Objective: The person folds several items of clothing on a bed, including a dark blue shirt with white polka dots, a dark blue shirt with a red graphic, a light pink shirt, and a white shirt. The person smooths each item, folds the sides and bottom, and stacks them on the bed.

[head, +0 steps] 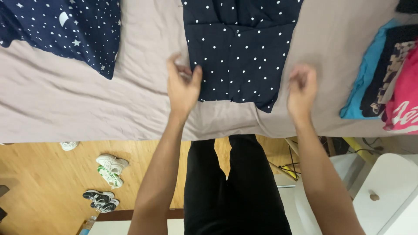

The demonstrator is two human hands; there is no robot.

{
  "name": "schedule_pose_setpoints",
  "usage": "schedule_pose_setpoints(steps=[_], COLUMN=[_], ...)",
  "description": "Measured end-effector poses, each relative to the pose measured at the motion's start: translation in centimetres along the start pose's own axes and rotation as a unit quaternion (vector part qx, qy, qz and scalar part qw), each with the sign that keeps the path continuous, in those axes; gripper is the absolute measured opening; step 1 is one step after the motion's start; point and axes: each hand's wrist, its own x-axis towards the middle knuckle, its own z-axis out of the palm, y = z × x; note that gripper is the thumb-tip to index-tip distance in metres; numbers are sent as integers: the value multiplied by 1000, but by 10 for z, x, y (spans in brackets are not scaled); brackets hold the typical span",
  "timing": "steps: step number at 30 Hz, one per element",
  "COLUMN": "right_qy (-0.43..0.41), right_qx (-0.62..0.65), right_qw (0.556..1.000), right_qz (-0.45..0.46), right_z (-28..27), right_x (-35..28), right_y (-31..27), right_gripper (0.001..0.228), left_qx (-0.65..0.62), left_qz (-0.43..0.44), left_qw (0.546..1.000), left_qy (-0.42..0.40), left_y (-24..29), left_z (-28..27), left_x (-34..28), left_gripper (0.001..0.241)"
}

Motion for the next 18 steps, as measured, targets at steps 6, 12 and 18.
schedule_pose_setpoints(steps=[6,12,18], right_qy=[-44,-66,-179], right_qx=[-195,-322,-425], right_qw=[961,901,842], right_qz=[-190,-283,-279], right_z=[-4,25,42], right_x=[-68,-62,-35], right_y=[16,11,-32], right_gripper=[23,21,62], left_qx=[-116,192,345], left_qz=[68,298,321], left_qw=[990,934,876], left_qy=[-49,-31,-102], left_y=[-48,-88,-79], left_z=[14,22,22], left_x=[-60,-88,-60], left_gripper=[68,44,67])
